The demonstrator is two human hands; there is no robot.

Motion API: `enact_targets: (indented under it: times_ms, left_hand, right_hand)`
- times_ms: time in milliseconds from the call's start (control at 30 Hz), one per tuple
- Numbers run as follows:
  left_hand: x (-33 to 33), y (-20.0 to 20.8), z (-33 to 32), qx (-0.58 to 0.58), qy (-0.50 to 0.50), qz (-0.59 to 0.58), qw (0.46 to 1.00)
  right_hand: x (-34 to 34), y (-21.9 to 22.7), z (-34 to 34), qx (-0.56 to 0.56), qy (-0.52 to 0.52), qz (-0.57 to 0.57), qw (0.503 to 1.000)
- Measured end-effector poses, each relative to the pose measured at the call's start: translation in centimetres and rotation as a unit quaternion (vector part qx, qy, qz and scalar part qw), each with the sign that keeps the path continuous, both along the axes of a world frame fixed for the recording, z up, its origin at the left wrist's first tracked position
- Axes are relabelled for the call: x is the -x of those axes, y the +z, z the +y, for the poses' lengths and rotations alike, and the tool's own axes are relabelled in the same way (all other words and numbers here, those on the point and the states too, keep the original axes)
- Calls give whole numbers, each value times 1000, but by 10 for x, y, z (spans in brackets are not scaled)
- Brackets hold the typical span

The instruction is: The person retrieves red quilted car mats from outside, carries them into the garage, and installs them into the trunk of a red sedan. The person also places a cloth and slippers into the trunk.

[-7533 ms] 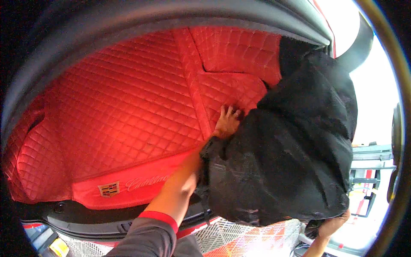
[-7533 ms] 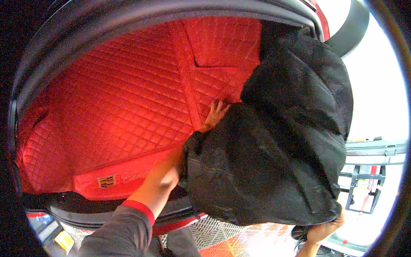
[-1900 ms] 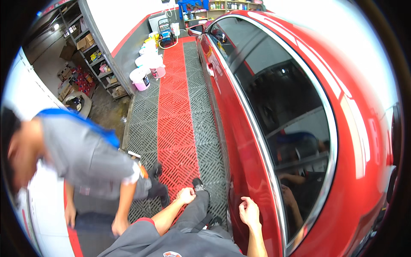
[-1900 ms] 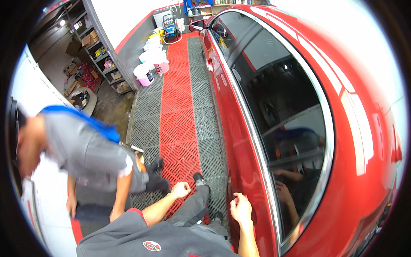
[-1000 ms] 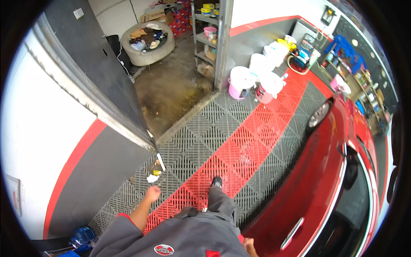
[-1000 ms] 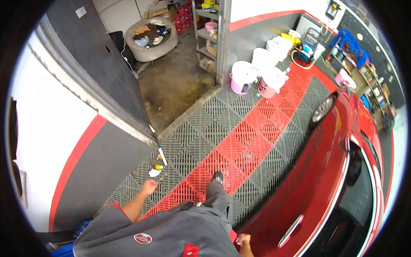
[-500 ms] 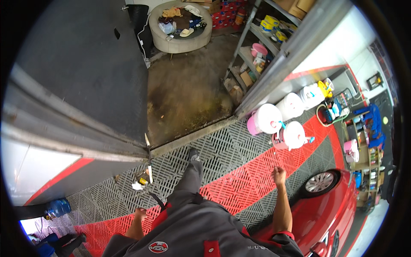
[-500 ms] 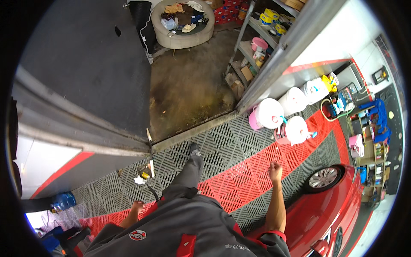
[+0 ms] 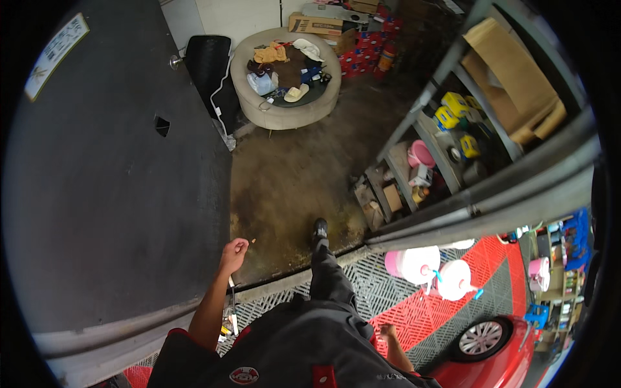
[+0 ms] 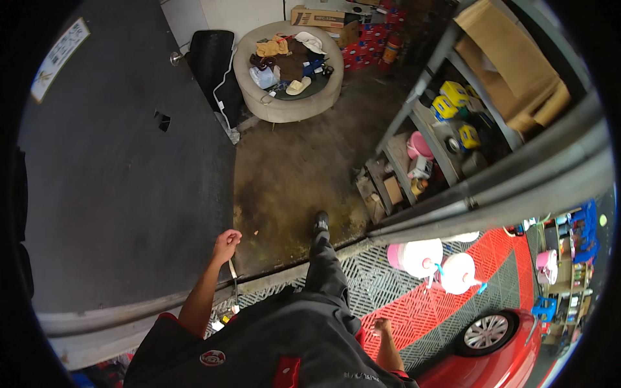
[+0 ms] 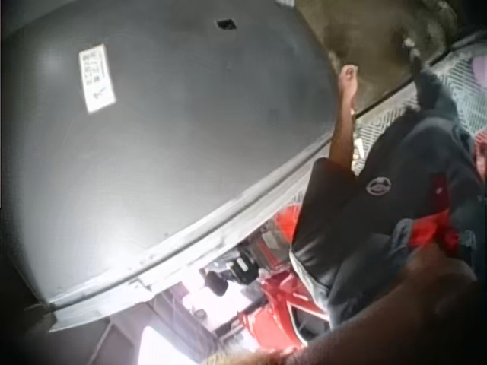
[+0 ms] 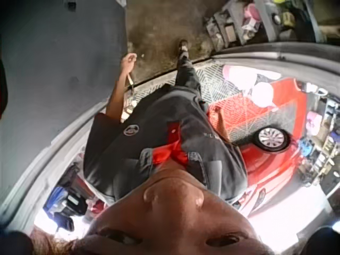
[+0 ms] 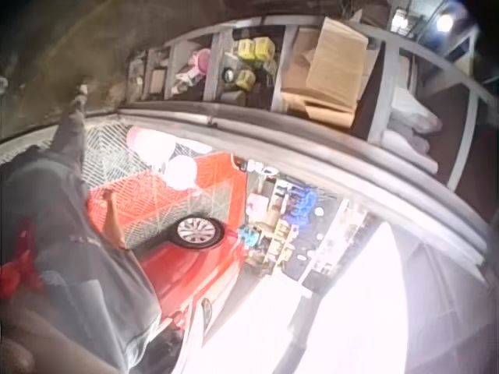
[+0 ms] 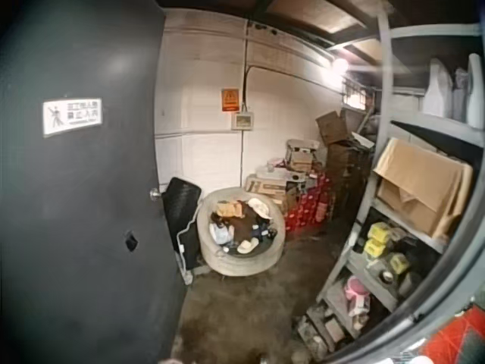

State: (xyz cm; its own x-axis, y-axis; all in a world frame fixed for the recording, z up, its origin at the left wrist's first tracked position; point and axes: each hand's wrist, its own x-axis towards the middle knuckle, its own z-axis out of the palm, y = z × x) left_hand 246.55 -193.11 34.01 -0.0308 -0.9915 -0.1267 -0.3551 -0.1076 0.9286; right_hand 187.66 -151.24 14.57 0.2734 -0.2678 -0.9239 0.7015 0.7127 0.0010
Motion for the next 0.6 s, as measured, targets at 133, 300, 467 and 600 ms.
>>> enact_targets:
  times_ms: [133, 300, 467, 600]
  left_hand:
    - [-26, -124, -88, -28, 3, -151, 988]
    - [-101, -268, -73, -324, -101, -371, 864]
    - [-18, -151, -211, -410, 219, 0, 885]
    - [-9, -174, -333, -377, 267, -20, 887]
  right_hand:
    - [25, -41, -125, -22, 182, 313, 932]
    - [35, -11, -411, 49, 678, 267, 684]
    - [61, 61, -745, 220, 296, 464, 805]
    - [12, 157, -1016, 373, 288, 441, 764]
